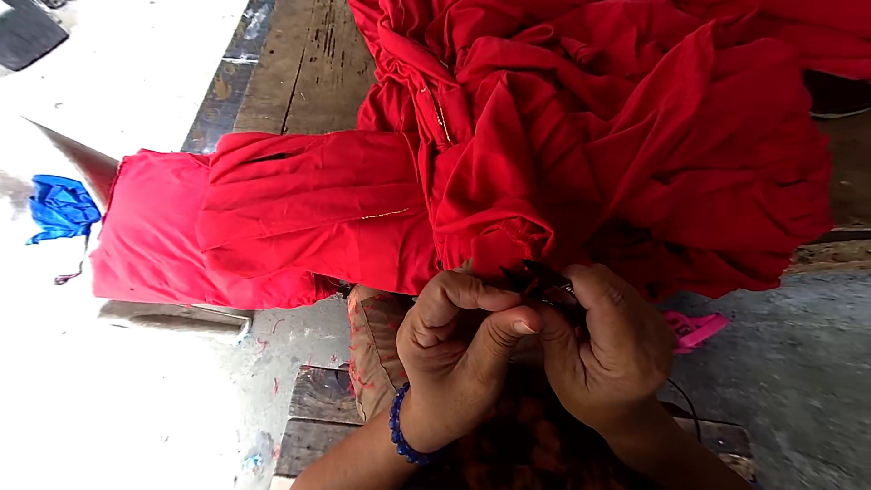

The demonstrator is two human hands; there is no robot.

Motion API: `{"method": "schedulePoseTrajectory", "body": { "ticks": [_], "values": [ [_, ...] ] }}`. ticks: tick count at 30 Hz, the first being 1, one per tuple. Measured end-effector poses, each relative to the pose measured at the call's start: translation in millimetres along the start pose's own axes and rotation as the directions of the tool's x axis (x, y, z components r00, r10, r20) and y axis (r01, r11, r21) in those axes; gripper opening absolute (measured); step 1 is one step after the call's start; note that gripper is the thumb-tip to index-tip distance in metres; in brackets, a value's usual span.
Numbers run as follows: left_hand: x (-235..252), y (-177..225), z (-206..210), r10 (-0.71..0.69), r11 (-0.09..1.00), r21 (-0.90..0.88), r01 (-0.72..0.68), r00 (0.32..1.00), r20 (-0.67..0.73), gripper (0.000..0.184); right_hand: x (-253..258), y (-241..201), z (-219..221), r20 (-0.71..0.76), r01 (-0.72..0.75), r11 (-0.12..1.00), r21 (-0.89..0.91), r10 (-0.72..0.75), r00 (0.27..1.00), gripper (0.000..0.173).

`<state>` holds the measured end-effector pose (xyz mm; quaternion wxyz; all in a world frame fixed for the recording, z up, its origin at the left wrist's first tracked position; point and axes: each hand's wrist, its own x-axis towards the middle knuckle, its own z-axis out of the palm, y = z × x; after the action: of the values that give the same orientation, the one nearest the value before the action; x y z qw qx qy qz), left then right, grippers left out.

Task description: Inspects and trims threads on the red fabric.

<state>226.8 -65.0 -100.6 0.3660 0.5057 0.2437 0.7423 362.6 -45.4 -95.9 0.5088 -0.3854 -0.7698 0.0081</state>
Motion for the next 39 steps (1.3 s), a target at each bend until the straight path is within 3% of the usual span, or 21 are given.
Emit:
{"method": "schedulePoseTrajectory", "body": {
  "ticks": [5,7,9,11,13,15,16,18,20,21,22,24,25,26,28,30,31,35,39],
  "values": [
    [-1,-3,-3,0.001,1.0,0.031,-0.001,1.0,0.011,0.009,0,4,1,0.007,-0.033,0.998,0.052,0.033,0.999,0.03],
    [8,3,-23,0.038,0.996,0.088,-0.031,0.997,-0.074,0.018,1,9,1,0.004,-0.095,0.983,0.159,0.095,0.995,0.028],
    [24,17,-72,0.117,0.966,0.253,-0.054,0.963,-0.242,0.031,2,17,-1,-0.033,-0.142,0.958,0.249,0.155,0.987,0.024],
    [44,36,-150,0.228,0.903,0.427,-0.05,0.898,-0.377,0.042,1,29,-8,-0.09,-0.188,0.938,0.29,0.222,0.971,0.019],
    [64,59,-219,0.361,0.804,0.594,-0.044,0.829,-0.427,0.039,1,43,-17,-0.153,-0.234,0.923,0.306,0.29,0.945,0.014],
    [87,78,-244,0.464,0.683,0.726,0.077,0.721,-0.514,0.022,-2,57,-25,-0.191,-0.284,0.907,0.309,0.352,0.916,0.011],
    [96,84,-243,0.45,0.627,0.748,0.215,0.684,-0.574,0.022,-3,62,-28,-0.203,-0.306,0.9,0.309,0.377,0.904,0.01],
    [103,94,-213,0.251,0.495,0.66,0.564,0.635,-0.731,0.049,-5,69,-34,-0.227,-0.333,0.891,0.309,0.409,0.884,0.009],
    [110,91,-198,0.042,0.38,0.463,0.801,0.485,-0.873,0.062,-6,74,-39,-0.25,-0.358,0.877,0.32,0.443,0.861,0.007],
    [105,85,-228,-0.022,0.289,0.471,0.834,0.497,-0.867,0.062,-6,75,-41,-0.262,-0.372,0.868,0.33,0.463,0.847,0.007],
    [97,74,-276,-0.028,0.223,0.57,0.791,0.59,-0.807,0.061,-5,76,-44,-0.274,-0.386,0.857,0.341,0.484,0.831,0.007],
    [101,52,-352,0.055,0.167,0.815,0.555,0.82,-0.57,0.068,-5,77,-49,-0.292,-0.404,0.838,0.367,0.516,0.805,0.008],
    [116,43,-355,0.111,0.173,0.884,0.434,0.884,-0.455,0.068,-5,78,-50,-0.295,-0.408,0.832,0.375,0.525,0.798,0.009],
    [133,35,-328,0.149,0.233,0.921,0.311,0.925,-0.35,0.063,-6,78,-51,-0.298,-0.411,0.829,0.38,0.53,0.794,0.01],
    [156,21,-230,0.141,0.477,0.875,0.081,0.976,-0.167,0.045,-6,78,-51,-0.289,-0.411,0.825,0.387,0.532,0.796,0.011],
    [170,4,-135,0.025,0.705,0.708,-0.042,0.999,0.034,0.021,-7,78,-49,-0.288,-0.39,0.831,0.397,0.517,0.806,0.01],
    [175,-6,-94,-0.016,0.752,0.654,-0.084,0.989,0.146,0.017,-9,78,-48,-0.293,-0.377,0.836,0.4,0.506,0.812,0.01],
    [198,-52,26,-0.14,0.729,0.645,-0.229,0.873,0.468,0.031,-18,77,-51,-0.33,-0.321,0.847,0.423,0.474,0.817,0.008],
    [227,-95,99,-0.515,0.569,0.813,-0.126,0.715,0.472,0.047,-29,81,-62,-0.37,-0.324,0.841,0.433,0.493,0.787,0.008]
  ]
}}
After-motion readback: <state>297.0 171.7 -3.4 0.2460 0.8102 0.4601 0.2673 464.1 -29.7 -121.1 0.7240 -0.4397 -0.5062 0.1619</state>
